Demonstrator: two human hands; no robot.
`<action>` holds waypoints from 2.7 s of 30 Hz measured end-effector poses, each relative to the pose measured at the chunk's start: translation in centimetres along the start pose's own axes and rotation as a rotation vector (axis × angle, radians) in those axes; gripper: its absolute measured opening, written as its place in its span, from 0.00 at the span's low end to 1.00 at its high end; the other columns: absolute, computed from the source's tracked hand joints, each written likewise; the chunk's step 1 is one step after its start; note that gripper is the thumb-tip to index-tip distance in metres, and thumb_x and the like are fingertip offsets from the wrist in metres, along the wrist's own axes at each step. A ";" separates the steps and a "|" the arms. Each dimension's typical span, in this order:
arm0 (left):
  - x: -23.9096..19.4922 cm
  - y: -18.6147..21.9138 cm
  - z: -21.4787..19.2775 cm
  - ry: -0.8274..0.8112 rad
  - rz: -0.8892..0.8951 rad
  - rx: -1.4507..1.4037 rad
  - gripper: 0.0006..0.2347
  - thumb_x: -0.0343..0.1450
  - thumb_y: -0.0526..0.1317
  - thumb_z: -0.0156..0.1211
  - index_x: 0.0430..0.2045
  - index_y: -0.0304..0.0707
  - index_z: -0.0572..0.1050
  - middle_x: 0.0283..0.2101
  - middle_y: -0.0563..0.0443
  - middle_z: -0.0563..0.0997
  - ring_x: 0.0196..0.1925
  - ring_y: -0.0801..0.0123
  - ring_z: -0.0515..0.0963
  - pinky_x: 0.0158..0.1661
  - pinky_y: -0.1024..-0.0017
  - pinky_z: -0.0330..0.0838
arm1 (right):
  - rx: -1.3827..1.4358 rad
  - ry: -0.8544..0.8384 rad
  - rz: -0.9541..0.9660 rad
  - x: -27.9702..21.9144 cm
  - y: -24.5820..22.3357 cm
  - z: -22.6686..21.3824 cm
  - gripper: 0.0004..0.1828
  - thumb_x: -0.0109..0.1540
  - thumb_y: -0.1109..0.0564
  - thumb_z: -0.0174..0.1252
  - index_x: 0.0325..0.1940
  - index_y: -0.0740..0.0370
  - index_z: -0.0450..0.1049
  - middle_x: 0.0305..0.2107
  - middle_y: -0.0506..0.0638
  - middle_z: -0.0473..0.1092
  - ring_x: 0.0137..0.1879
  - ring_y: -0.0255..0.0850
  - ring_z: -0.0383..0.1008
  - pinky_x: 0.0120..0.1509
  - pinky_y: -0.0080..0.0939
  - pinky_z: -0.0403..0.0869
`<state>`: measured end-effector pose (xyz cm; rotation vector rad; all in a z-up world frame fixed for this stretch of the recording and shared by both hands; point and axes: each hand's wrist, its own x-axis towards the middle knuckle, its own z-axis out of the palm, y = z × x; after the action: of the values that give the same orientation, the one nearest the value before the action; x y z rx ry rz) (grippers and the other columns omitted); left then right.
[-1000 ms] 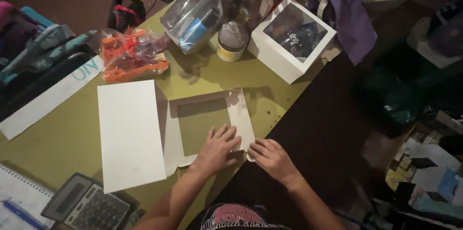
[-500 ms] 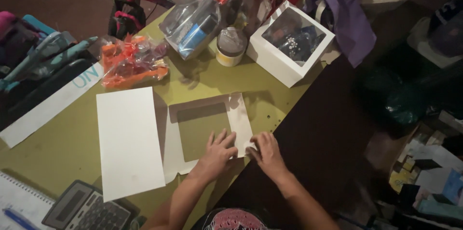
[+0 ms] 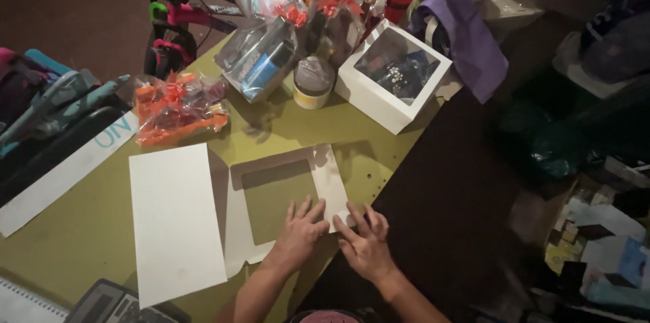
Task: Assembling a cardboard gift box by folding flaps and tucking them into place.
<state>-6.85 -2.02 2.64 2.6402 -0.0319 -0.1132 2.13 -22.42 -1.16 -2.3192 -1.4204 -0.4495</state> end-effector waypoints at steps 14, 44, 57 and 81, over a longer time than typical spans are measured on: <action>-0.2 -0.4 0.7 0.030 -0.003 -0.044 0.02 0.68 0.35 0.59 0.30 0.40 0.73 0.71 0.34 0.61 0.73 0.27 0.53 0.64 0.24 0.41 | -0.078 -0.040 0.094 -1.9 -0.9 -1.3 0.29 0.67 0.33 0.41 0.71 0.33 0.67 0.73 0.52 0.57 0.79 0.61 0.48 0.71 0.68 0.54; -3.8 11.7 -14.9 0.626 0.355 -0.447 0.28 0.69 0.52 0.62 0.59 0.35 0.66 0.76 0.31 0.54 0.75 0.32 0.59 0.71 0.46 0.53 | 0.710 0.145 0.499 -3.5 1.5 7.5 0.15 0.53 0.54 0.69 0.39 0.54 0.72 0.37 0.48 0.75 0.45 0.36 0.72 0.53 0.37 0.70; -7.1 -7.0 -19.5 0.639 -0.431 -0.694 0.29 0.66 0.40 0.61 0.66 0.42 0.64 0.68 0.45 0.71 0.67 0.58 0.72 0.64 0.61 0.70 | 1.273 0.012 0.731 7.0 0.0 -3.2 0.35 0.56 0.62 0.67 0.67 0.67 0.68 0.61 0.59 0.73 0.60 0.41 0.74 0.64 0.40 0.73; 0.8 -10.0 -3.5 0.640 -0.517 -1.342 0.06 0.69 0.41 0.72 0.29 0.41 0.80 0.25 0.54 0.76 0.28 0.71 0.73 0.30 0.73 0.69 | 0.929 0.090 0.912 10.7 1.3 -2.1 0.17 0.58 0.50 0.72 0.46 0.62 0.83 0.30 0.52 0.78 0.36 0.42 0.76 0.44 0.49 0.77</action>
<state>-5.76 8.34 0.83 1.1989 0.6833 0.4036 7.82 -15.68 5.37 -1.8124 -0.2614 0.3201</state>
